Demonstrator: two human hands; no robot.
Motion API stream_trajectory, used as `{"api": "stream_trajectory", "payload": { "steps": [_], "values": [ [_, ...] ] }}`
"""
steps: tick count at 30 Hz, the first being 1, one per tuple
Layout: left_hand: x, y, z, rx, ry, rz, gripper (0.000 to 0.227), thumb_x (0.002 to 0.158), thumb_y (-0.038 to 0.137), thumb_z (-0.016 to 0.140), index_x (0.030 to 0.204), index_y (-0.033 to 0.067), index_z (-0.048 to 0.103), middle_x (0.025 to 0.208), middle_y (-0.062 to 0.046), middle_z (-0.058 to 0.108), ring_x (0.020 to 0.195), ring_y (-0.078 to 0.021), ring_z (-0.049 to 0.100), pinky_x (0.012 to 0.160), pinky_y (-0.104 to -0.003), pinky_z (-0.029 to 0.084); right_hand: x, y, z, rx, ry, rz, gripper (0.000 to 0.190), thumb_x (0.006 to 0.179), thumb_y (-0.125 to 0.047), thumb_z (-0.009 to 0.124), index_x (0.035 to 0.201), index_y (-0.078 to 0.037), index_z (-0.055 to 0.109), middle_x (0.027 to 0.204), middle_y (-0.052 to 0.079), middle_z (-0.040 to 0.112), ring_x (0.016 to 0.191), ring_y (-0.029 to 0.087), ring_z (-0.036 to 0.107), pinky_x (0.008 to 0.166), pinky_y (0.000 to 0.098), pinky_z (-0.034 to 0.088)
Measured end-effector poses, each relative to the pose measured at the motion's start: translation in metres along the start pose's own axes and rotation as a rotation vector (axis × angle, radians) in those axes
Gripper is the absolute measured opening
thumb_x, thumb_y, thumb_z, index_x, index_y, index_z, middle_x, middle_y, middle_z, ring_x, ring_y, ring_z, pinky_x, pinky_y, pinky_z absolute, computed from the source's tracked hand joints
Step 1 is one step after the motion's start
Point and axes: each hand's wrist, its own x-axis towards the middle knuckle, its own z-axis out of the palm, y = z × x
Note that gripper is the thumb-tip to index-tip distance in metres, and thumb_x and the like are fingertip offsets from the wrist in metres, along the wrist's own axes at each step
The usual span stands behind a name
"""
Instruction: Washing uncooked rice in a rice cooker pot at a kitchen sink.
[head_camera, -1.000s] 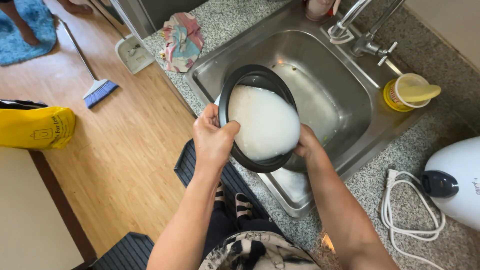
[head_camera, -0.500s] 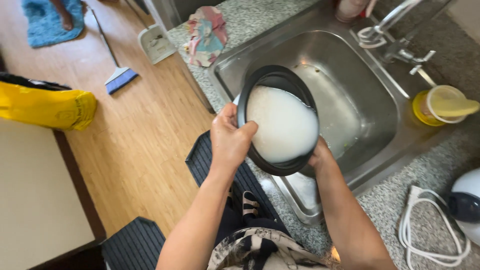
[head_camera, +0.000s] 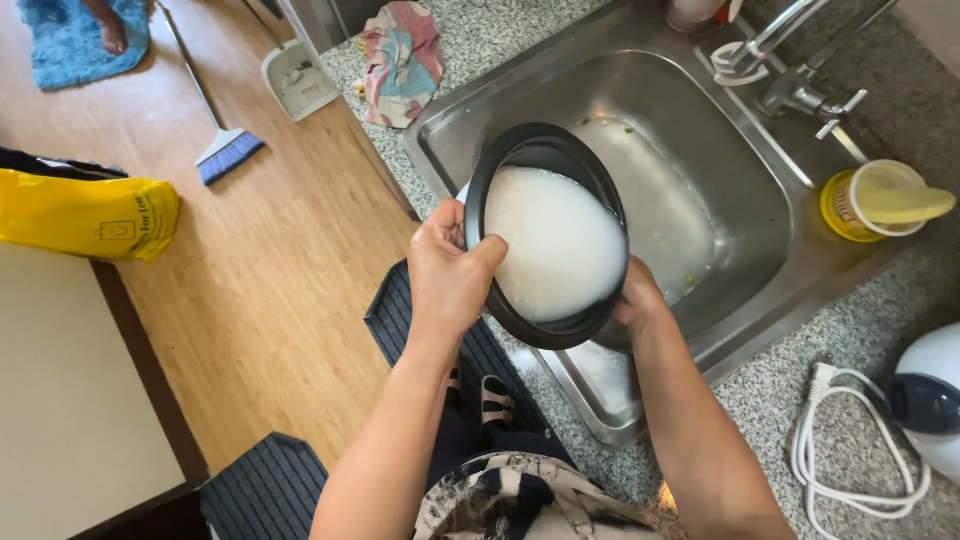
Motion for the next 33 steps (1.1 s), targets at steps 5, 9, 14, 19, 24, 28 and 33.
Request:
{"api": "stream_trajectory", "payload": {
  "steps": [5,9,14,19,24,28,33],
  "values": [
    [-0.002,0.005,0.004,0.123,0.005,0.018,0.007,0.077,-0.001,0.066,0.082,0.0018,0.061,0.068,0.006,0.055,0.059,-0.0013,0.045,0.050,-0.021,0.035,-0.003,-0.004,-0.001,0.017,-0.030,-0.046,0.034,0.097,-0.024,0.065,0.119,0.002,0.068,0.108,0.015,0.074,0.089,0.024,0.073,0.082,0.0409,0.061],
    [-0.006,0.020,0.010,0.320,0.038,0.007,0.009,0.076,0.006,0.069,0.082,0.0014,0.064,0.063,0.005,0.056,0.057,-0.0017,0.046,0.050,-0.022,0.038,0.005,-0.001,-0.010,0.022,-0.024,-0.097,0.034,0.096,-0.026,0.060,0.117,0.000,0.068,0.106,0.015,0.076,0.089,0.025,0.075,0.080,0.0410,0.063],
    [-0.008,0.018,0.013,0.353,0.032,0.029,0.012,0.076,0.009,0.070,0.085,0.0011,0.066,0.062,0.004,0.057,0.057,-0.0017,0.047,0.051,-0.022,0.039,0.006,-0.001,-0.018,-0.057,0.017,-0.078,0.030,0.095,-0.015,0.065,0.117,0.005,0.067,0.104,0.018,0.074,0.085,0.028,0.073,0.076,0.0443,0.062],
    [-0.010,0.017,0.017,0.315,0.006,0.016,0.012,0.077,0.008,0.070,0.085,0.0001,0.066,0.063,0.005,0.057,0.058,-0.0013,0.046,0.050,-0.022,0.037,-0.007,-0.004,-0.015,-0.019,0.027,-0.056,0.032,0.094,-0.018,0.065,0.117,0.005,0.067,0.103,0.018,0.074,0.083,0.027,0.074,0.076,0.0432,0.062],
    [-0.012,0.018,0.022,0.282,-0.011,0.034,0.010,0.079,0.008,0.069,0.085,0.0013,0.065,0.063,0.006,0.056,0.057,-0.0008,0.045,0.050,-0.022,0.036,-0.004,0.006,-0.027,-0.011,0.004,-0.101,0.031,0.092,-0.015,0.068,0.116,0.005,0.068,0.104,0.017,0.074,0.084,0.026,0.074,0.075,0.0420,0.063],
    [-0.014,0.021,0.024,0.410,-0.006,0.064,0.016,0.080,0.010,0.073,0.079,0.0004,0.061,0.058,0.002,0.050,0.055,-0.0046,0.041,0.049,-0.026,0.034,0.003,0.016,-0.035,0.003,0.065,-0.031,0.033,0.095,-0.018,0.069,0.116,0.007,0.069,0.104,0.018,0.074,0.085,0.025,0.074,0.075,0.0413,0.061],
    [-0.015,0.024,0.028,0.497,-0.024,0.084,0.022,0.081,0.017,0.077,0.079,0.0026,0.061,0.055,-0.002,0.049,0.052,-0.0097,0.043,0.049,-0.030,0.037,0.005,0.021,-0.041,0.078,-0.031,-0.071,0.035,0.094,-0.020,0.069,0.119,0.005,0.068,0.105,0.017,0.075,0.086,0.026,0.074,0.075,0.0419,0.062]
  ]
}}
